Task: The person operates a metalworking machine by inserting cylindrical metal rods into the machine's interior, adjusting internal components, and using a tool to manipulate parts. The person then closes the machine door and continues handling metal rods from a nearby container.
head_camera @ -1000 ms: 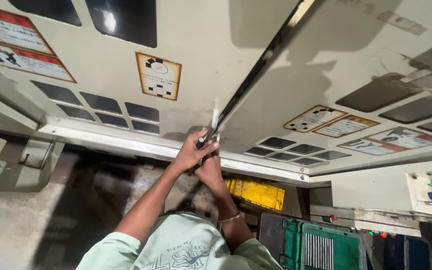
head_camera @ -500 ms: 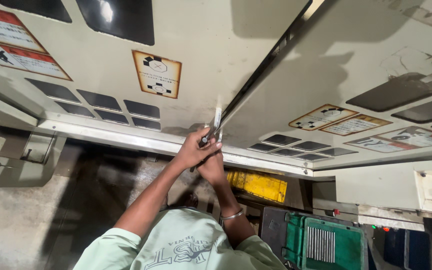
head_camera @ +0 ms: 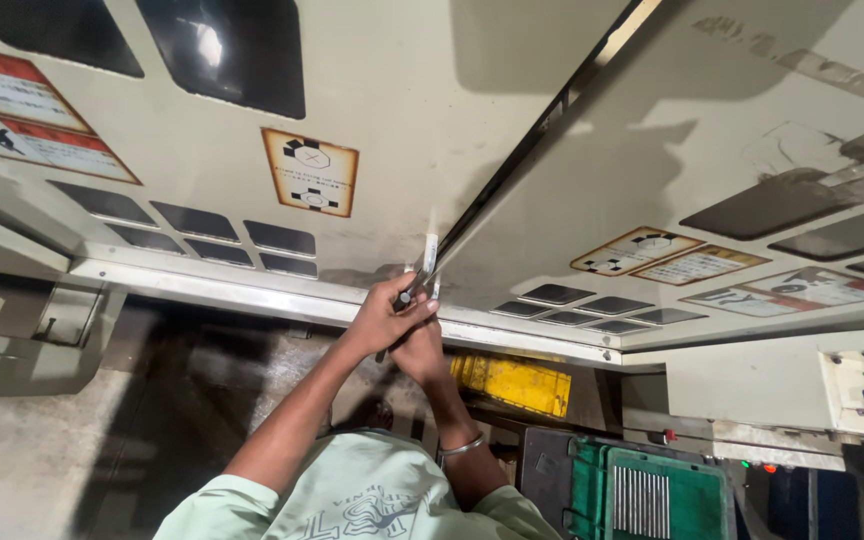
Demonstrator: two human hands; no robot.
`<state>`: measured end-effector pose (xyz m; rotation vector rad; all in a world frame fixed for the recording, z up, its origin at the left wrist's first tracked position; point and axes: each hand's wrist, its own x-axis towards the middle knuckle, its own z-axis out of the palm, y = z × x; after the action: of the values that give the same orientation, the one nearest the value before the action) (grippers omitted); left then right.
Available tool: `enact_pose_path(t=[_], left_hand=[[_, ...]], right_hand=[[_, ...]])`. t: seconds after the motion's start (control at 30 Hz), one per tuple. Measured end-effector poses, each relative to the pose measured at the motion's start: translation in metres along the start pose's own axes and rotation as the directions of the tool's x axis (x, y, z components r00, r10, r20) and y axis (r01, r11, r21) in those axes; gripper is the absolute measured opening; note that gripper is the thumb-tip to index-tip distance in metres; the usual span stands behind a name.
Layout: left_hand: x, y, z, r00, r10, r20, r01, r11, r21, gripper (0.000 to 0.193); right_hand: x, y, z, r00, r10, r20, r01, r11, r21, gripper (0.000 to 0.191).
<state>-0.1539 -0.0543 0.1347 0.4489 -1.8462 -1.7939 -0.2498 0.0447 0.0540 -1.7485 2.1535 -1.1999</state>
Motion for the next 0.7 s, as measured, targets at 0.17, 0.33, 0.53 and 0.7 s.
enact_pose_path(t=[0.17,0.33,0.53,0.7], left_hand=[[-0.001,0.001,0.000,1.000,-0.024,-0.010,0.024,1.000,-0.012,0.025],[0.000,-0.001,0.001,0.999,0.043,-0.017,-0.043,0.998,0.039,0.023],[0.001,-0.010,0.003,0.994,0.103,-0.040,-0.102,0.994,0.041,0.026],[0.000,-0.019,0.003,0.995,0.087,-0.044,-0.084,0.994,0.067,0.030]], right_hand=[[-0.001,0.000,0.002,1.000,0.026,0.015,-0.026,0.999,-0.039,0.034],[0.001,-0.010,-0.002,0.998,0.061,-0.008,-0.059,0.992,0.114,0.037],[0.001,-0.015,-0.001,0.989,0.142,-0.027,-0.136,0.976,0.173,0.050],[-0.007,-0.006,0.009,0.991,0.129,0.036,-0.132,0.989,0.074,0.036]])
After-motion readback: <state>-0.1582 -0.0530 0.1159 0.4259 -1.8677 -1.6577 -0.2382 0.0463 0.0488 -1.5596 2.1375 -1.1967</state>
